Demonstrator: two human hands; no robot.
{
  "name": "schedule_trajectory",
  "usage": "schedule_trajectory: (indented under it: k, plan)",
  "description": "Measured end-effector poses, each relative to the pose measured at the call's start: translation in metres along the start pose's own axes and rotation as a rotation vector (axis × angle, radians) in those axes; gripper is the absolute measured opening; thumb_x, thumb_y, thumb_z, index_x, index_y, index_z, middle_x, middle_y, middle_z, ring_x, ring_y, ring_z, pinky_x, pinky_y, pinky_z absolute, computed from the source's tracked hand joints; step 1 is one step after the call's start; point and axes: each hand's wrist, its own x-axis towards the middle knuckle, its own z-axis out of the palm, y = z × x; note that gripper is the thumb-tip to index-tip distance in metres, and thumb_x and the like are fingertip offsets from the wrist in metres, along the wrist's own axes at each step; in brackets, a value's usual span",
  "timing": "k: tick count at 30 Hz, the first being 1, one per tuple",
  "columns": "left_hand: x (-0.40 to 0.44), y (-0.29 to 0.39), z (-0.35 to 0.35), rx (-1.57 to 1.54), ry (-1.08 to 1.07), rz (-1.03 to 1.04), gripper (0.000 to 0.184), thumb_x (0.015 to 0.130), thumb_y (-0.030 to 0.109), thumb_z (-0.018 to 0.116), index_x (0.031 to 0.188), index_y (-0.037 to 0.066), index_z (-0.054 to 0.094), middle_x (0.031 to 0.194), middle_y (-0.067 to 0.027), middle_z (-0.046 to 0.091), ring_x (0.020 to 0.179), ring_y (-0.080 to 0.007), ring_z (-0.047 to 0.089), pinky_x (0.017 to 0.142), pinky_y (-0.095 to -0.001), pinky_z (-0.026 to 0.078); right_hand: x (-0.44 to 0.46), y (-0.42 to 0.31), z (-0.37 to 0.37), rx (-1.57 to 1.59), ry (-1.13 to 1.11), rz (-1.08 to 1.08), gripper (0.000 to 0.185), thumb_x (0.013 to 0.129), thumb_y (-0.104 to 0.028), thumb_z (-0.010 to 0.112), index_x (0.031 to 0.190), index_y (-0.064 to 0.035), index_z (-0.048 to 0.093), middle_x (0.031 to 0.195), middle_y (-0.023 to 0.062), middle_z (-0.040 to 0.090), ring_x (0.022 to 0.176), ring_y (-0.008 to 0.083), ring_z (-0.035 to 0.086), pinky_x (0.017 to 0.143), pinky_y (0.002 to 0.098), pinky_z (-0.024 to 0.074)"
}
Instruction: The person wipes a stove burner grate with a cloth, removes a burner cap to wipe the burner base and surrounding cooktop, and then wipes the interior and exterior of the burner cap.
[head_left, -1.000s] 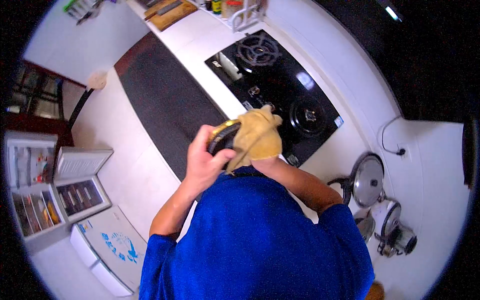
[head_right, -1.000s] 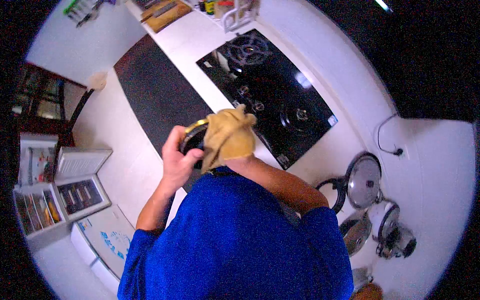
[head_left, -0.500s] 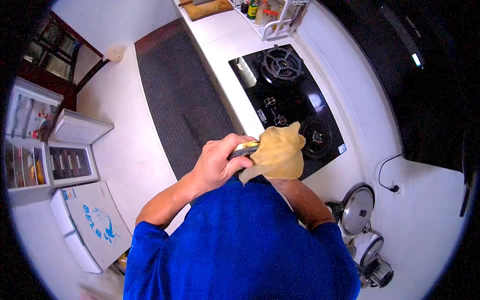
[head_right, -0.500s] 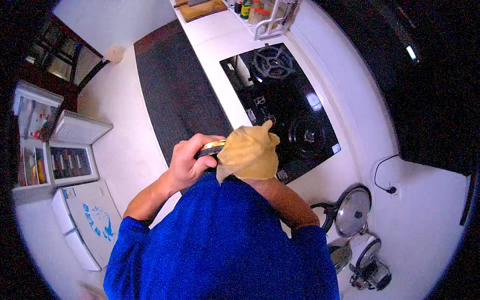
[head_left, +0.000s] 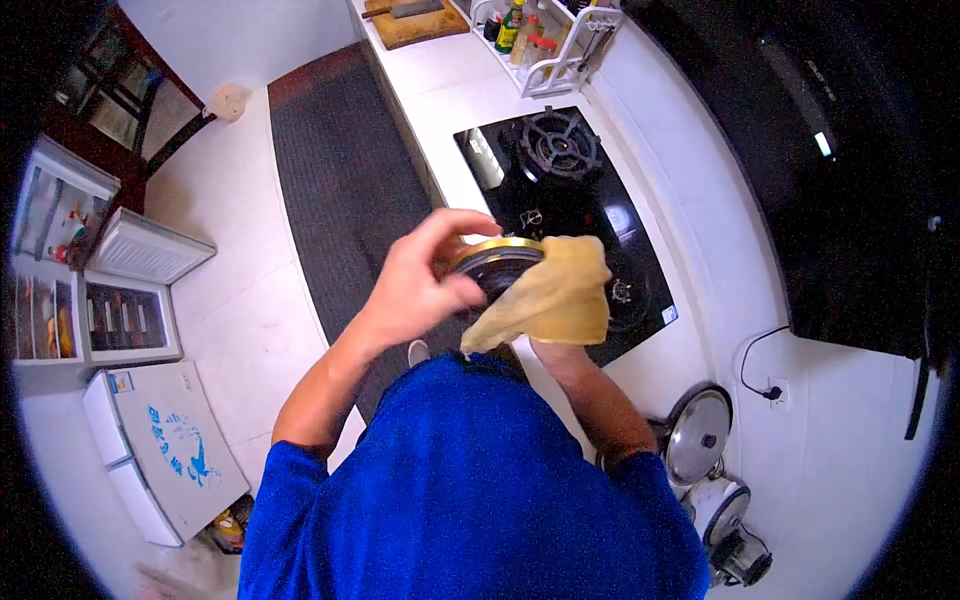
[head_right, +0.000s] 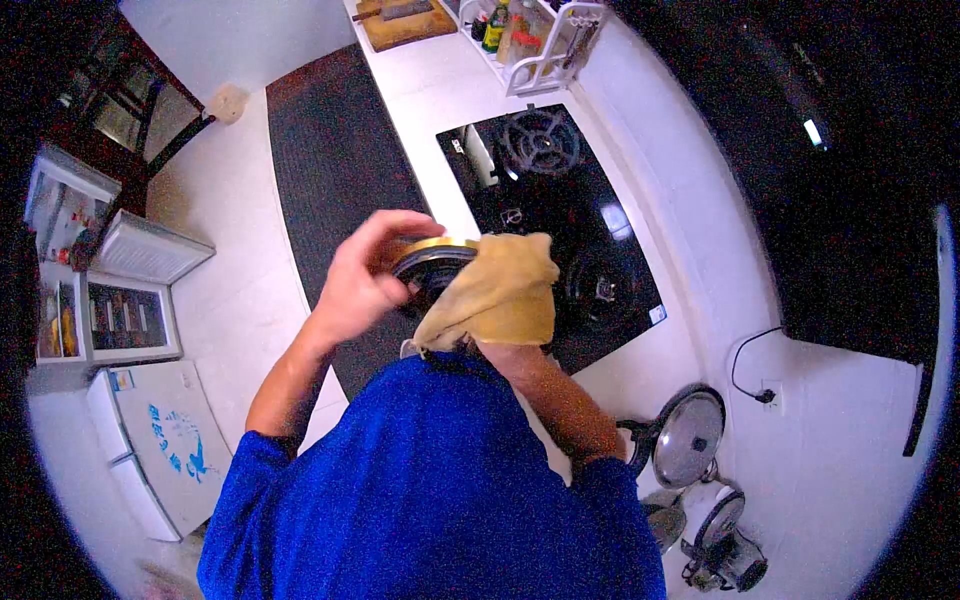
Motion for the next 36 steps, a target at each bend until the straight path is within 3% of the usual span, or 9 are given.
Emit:
schedule_trajectory:
  k: [5,9,15,18,23,28,30,33,36]
  plan:
    - [-0.022,-0.064,0.019,-0.496,0.046,-0.159,0.072,0.091,0.057,0.065,0.129,-0.003,0.054,0.123,-0.0121,0.063,0.114,-0.0188,0.059,0.1,-0.0351,0.047,-0.027,0.019,0.043,0.154,0.201,0.186,0.06,0.086,-0.028,0.074,0.135,-0.0069,0.048,0.128,0.0149,0.052,0.124,0.0306,0.048,0.11,0.0449,0.0337]
    - [-0.021,-0.065,0.028,-0.631,0.115,-0.176,0.071,0.091,0.054,0.063,0.132,-0.003,0.051,0.121,-0.0139,0.064,0.107,-0.0206,0.064,0.096,-0.0357,0.052,0.025,-0.024,-0.013,-0.116,-0.229,0.614,0.061,0.079,-0.034,0.078,0.129,-0.0089,0.054,0.121,0.0148,0.057,0.116,0.0329,0.055,0.102,0.0432,0.0423]
    - [-0.025,-0.07,0.021,-0.898,0.102,-0.434,0.07,0.092,0.06,0.053,0.129,0.002,0.05,0.111,-0.0137,0.066,0.097,-0.0233,0.069,0.081,-0.0387,0.061,-0.024,0.03,0.027,0.33,0.014,0.194,0.066,0.073,-0.033,0.083,0.127,-0.0058,0.057,0.116,0.0151,0.062,0.107,0.0325,0.063,0.092,0.0402,0.0515]
    - [-0.024,-0.072,0.025,-0.808,0.074,-0.397,0.069,0.092,0.06,0.053,0.129,0.002,0.05,0.111,-0.0131,0.066,0.096,-0.0226,0.069,0.08,-0.038,0.062,-0.001,-0.007,0.02,1.214,-0.008,0.445,0.078,0.075,-0.028,0.083,0.139,-0.0017,0.047,0.127,0.0186,0.057,0.114,0.0317,0.059,0.101,0.0384,0.0479]
    - [-0.025,-0.056,0.031,-0.523,0.181,-0.305,0.064,0.093,0.058,0.057,0.122,0.001,0.054,0.105,-0.0103,0.066,0.093,-0.0188,0.067,0.083,-0.0347,0.058,-0.012,0.002,0.025,0.172,0.217,-0.123,0.088,0.071,-0.022,0.085,0.141,0.0024,0.037,0.129,0.019,0.048,0.121,0.0343,0.049,0.109,0.0376,0.0393]
    - [-0.024,-0.037,0.027,0.034,0.286,-0.022,0.058,0.094,0.055,0.062,0.105,-0.002,0.059,0.091,-0.0032,0.065,0.085,-0.0101,0.059,0.078,-0.0269,0.05,-0.021,0.001,0.011,0.511,0.128,-0.04,0.08,0.074,-0.019,0.085,0.139,-0.0044,0.041,0.128,0.0135,0.05,0.12,0.0263,0.051,0.107,0.037,0.0413]
    - [-0.024,-0.032,0.024,0.125,0.253,0.01,0.06,0.092,0.057,0.064,0.1,-0.002,0.058,0.085,-0.0008,0.062,0.082,-0.0084,0.055,0.073,-0.0254,0.047,-0.031,-0.001,0.021,1.349,0.005,0.328,0.072,0.083,-0.021,0.079,0.141,-0.0057,0.04,0.131,0.0099,0.05,0.12,0.0225,0.053,0.106,0.0351,0.0437]
    - [-0.027,-0.026,0.023,0.141,0.204,0.036,0.063,0.087,0.063,0.066,0.095,0.001,0.058,0.081,0.0014,0.056,0.077,-0.0067,0.051,0.066,-0.0242,0.044,-0.034,-0.017,0.009,1.752,0.07,0.242,0.061,0.094,-0.026,0.07,0.143,-0.0067,0.04,0.134,0.0077,0.05,0.12,0.019,0.054,0.104,0.0336,0.0456]
    - [-0.027,-0.035,0.022,0.077,0.233,0.022,0.061,0.087,0.062,0.067,0.093,0.002,0.057,0.082,0.0017,0.057,0.077,-0.0058,0.051,0.065,-0.0235,0.043,-0.026,-0.026,0.008,1.441,0.107,0.368,0.074,0.094,-0.029,0.069,0.151,-0.0052,0.029,0.144,0.0119,0.046,0.131,0.0213,0.048,0.111,0.0385,0.0403]
